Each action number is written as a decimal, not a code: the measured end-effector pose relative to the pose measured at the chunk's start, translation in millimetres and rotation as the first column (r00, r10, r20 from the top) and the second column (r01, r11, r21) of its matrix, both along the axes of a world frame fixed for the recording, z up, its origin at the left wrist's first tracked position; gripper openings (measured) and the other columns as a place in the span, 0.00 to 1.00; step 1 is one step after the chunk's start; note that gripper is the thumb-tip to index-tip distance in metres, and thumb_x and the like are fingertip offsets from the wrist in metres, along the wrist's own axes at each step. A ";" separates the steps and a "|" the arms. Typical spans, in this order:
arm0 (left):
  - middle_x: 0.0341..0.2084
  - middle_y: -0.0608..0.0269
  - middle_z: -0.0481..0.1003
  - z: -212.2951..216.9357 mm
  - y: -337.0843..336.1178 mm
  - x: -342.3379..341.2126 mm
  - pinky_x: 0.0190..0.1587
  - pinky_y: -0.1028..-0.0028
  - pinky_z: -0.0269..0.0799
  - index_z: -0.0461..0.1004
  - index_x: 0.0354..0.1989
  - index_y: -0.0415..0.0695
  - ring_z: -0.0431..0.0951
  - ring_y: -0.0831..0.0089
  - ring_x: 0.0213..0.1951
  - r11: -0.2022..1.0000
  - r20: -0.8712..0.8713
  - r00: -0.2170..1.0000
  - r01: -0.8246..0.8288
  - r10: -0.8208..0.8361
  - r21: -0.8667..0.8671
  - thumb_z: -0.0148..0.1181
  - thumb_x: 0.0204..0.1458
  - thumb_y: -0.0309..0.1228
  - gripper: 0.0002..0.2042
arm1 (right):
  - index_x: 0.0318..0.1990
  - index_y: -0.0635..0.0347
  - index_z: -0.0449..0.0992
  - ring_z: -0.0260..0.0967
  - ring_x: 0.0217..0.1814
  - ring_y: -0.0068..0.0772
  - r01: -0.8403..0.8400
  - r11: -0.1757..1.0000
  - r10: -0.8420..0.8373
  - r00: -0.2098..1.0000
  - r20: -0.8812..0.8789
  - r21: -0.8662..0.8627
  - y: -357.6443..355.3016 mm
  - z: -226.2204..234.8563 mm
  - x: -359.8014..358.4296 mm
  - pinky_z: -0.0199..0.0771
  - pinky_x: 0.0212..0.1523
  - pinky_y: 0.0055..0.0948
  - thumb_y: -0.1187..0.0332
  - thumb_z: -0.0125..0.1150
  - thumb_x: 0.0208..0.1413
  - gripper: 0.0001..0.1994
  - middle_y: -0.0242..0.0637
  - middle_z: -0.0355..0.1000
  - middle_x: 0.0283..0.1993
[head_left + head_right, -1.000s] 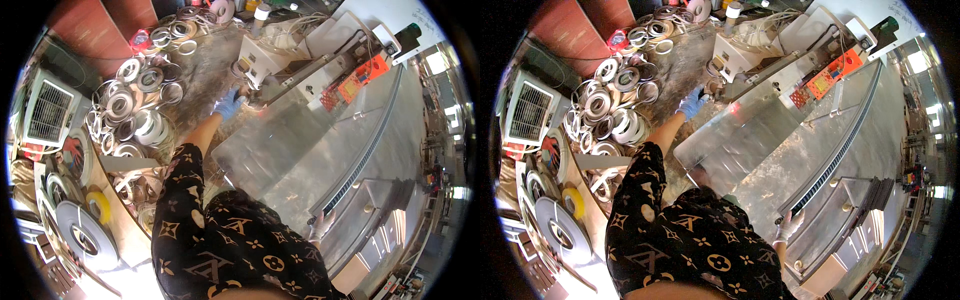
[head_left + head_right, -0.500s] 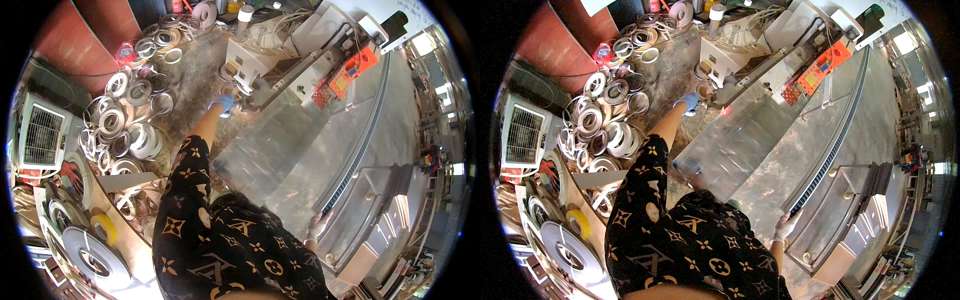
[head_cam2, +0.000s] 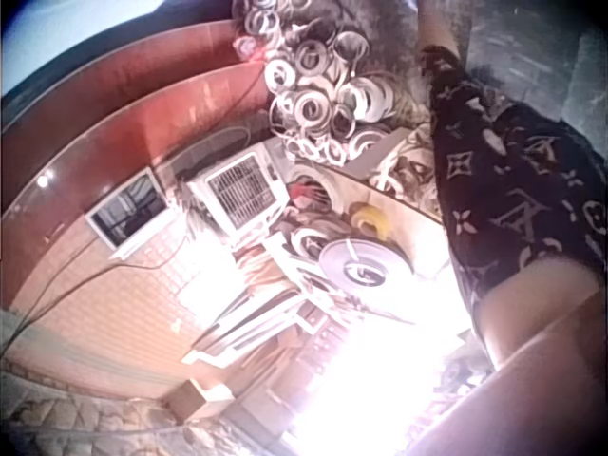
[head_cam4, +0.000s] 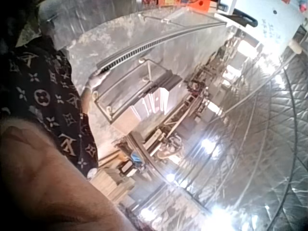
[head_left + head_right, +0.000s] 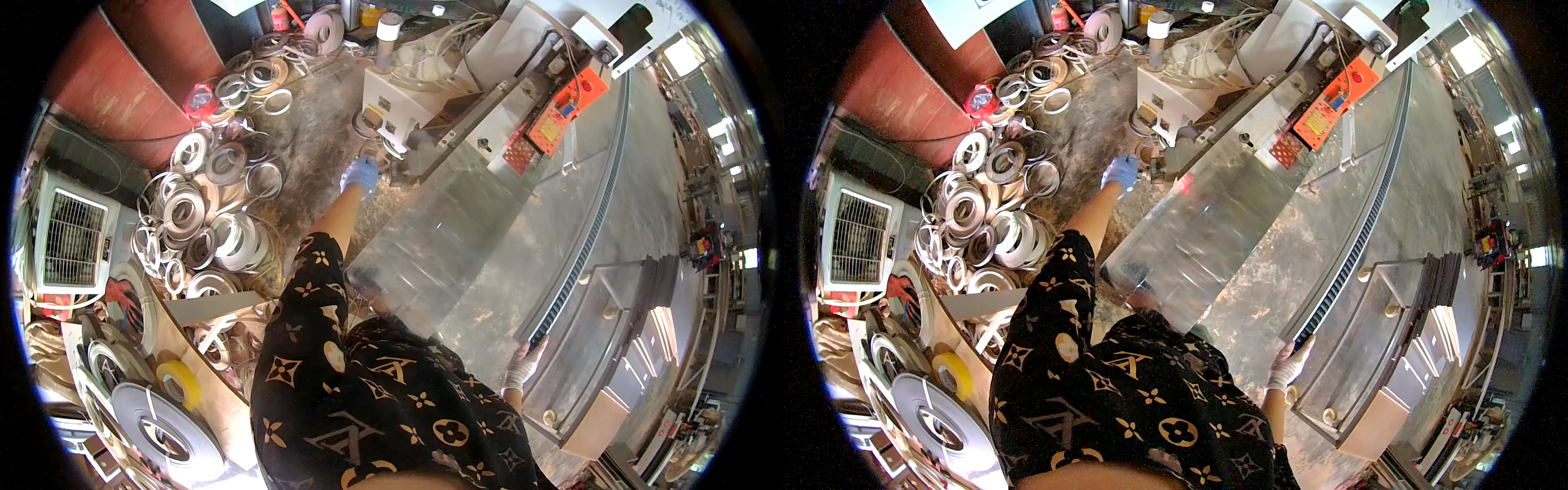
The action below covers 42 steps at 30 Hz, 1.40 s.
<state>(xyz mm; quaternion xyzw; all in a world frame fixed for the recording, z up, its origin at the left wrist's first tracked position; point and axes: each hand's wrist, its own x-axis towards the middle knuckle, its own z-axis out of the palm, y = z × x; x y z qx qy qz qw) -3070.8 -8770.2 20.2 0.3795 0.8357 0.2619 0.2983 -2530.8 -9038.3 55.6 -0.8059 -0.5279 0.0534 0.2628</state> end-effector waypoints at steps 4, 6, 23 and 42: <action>0.21 0.52 0.75 -68.1 6.0 -61.3 0.26 0.60 0.73 0.75 0.31 0.40 0.75 0.61 0.22 0.985 0.072 0.985 0.161 -0.157 -0.054 0.42 0.58 0.43 0.20 | 0.68 0.55 0.51 0.62 0.62 0.53 -0.099 0.994 0.101 0.993 -0.053 0.045 16.6 -3.6 1.3 0.63 0.59 0.39 0.64 0.52 0.59 0.31 0.54 0.61 0.62; 0.19 0.53 0.73 -68.2 14.3 -49.2 0.23 0.61 0.71 0.74 0.28 0.40 0.74 0.63 0.20 0.998 0.209 0.977 0.055 -0.044 -0.043 0.42 0.58 0.44 0.21 | 0.68 0.55 0.52 0.63 0.61 0.53 -0.085 0.995 0.086 0.996 -0.018 0.058 12.6 -5.1 1.1 0.64 0.59 0.39 0.64 0.53 0.59 0.30 0.54 0.62 0.61; 0.30 0.56 0.75 -24.3 -50.0 0.8 0.36 0.64 0.73 0.70 0.44 0.50 0.77 0.59 0.31 0.809 -0.149 0.989 0.084 0.004 0.581 0.61 0.52 0.37 0.14 | 0.68 0.55 0.53 0.63 0.61 0.52 -0.076 0.997 0.074 0.995 0.065 0.027 7.6 -0.9 0.9 0.64 0.58 0.37 0.64 0.51 0.59 0.29 0.52 0.62 0.62; 0.39 0.45 0.76 -34.3 -25.7 -28.6 0.48 0.56 0.70 0.71 0.48 0.44 0.74 0.45 0.45 1.000 0.163 0.987 -0.006 0.003 0.017 0.43 0.55 0.58 0.29 | 0.68 0.56 0.52 0.61 0.63 0.52 -0.082 0.996 0.082 0.997 0.002 0.043 12.0 -2.5 0.6 0.62 0.60 0.38 0.61 0.50 0.61 0.29 0.52 0.60 0.63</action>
